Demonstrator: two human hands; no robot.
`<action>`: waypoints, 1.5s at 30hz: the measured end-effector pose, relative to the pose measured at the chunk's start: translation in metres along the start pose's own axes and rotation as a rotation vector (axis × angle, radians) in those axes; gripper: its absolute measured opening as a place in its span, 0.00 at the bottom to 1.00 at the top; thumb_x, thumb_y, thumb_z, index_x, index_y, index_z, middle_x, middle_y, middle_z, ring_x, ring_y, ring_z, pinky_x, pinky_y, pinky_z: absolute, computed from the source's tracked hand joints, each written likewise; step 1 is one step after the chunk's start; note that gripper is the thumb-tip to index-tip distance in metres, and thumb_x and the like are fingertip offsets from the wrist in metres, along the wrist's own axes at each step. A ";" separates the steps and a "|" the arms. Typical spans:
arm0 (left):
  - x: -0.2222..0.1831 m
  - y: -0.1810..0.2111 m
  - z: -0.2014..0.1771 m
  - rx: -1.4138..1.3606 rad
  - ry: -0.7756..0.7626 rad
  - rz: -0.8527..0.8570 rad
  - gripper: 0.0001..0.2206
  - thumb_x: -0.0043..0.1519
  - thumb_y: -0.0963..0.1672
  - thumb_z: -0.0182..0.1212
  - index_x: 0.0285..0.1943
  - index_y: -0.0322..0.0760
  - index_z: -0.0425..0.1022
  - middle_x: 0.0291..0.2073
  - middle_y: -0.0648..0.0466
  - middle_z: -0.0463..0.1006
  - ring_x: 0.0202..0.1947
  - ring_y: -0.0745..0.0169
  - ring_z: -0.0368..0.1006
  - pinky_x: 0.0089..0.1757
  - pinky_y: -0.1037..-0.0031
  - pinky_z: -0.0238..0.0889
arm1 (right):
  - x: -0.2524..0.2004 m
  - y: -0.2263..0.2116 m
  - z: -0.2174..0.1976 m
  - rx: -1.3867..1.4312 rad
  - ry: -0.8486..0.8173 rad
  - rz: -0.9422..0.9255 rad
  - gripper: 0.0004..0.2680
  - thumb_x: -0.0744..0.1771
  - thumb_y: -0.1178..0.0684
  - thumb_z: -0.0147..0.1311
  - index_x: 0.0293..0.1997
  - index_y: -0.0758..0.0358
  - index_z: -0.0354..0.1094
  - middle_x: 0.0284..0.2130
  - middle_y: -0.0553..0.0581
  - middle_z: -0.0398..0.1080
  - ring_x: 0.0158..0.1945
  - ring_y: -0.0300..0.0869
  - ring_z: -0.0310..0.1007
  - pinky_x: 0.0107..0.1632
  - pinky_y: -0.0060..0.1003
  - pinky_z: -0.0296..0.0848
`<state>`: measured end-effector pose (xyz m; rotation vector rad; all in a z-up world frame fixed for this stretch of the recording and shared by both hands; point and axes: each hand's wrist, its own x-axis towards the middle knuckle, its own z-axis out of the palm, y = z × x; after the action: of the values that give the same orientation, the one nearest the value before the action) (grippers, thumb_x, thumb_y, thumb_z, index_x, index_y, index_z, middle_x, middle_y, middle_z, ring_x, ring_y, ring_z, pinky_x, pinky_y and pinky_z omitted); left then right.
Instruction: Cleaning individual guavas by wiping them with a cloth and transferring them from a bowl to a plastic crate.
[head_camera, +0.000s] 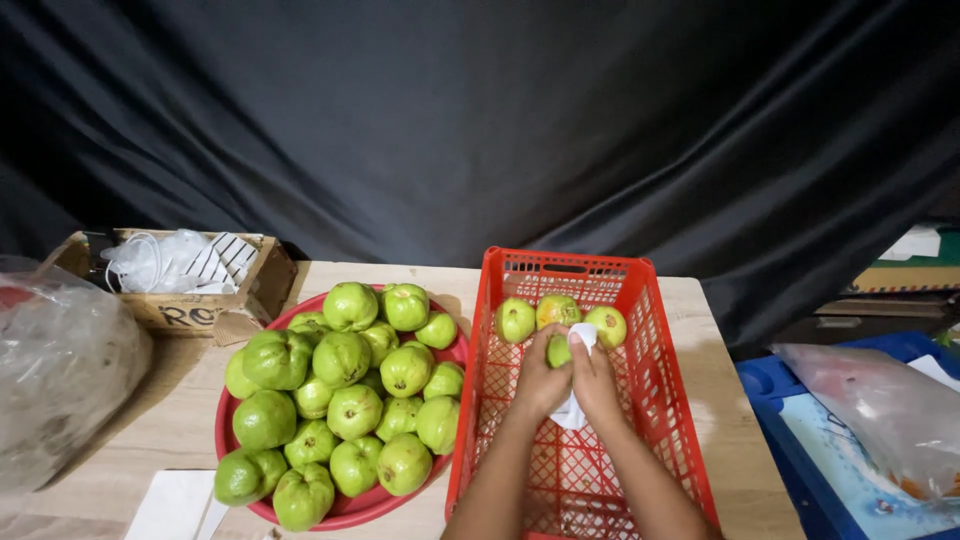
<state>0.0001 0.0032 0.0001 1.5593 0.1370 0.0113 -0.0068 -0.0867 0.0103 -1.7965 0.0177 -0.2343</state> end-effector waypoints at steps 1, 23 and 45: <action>-0.001 0.001 -0.002 -0.034 -0.004 0.144 0.29 0.51 0.43 0.68 0.66 0.45 0.69 0.55 0.31 0.72 0.54 0.36 0.73 0.49 0.59 0.73 | 0.000 -0.001 -0.001 -0.016 0.003 0.016 0.16 0.72 0.42 0.44 0.57 0.59 0.77 0.51 0.66 0.75 0.61 0.53 0.71 0.68 0.52 0.62; 0.018 -0.037 -0.006 -0.270 -0.175 -0.056 0.35 0.45 0.36 0.70 0.66 0.43 0.70 0.46 0.47 0.79 0.43 0.56 0.78 0.38 0.72 0.75 | 0.027 0.023 -0.016 0.790 0.281 0.591 0.19 0.74 0.43 0.37 0.51 0.69 0.75 0.43 0.74 0.75 0.44 0.57 0.78 0.54 0.56 0.75; -0.006 0.001 -0.011 0.136 -0.231 0.256 0.39 0.39 0.36 0.69 0.67 0.43 0.69 0.61 0.36 0.67 0.62 0.32 0.67 0.59 0.56 0.64 | 0.035 0.034 -0.020 0.631 0.052 0.639 0.14 0.69 0.49 0.52 0.49 0.73 0.72 0.32 0.68 0.75 0.32 0.54 0.78 0.37 0.50 0.78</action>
<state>-0.0066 0.0138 0.0015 1.6929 -0.2495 0.0235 0.0283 -0.1191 -0.0132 -1.0832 0.4946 0.1634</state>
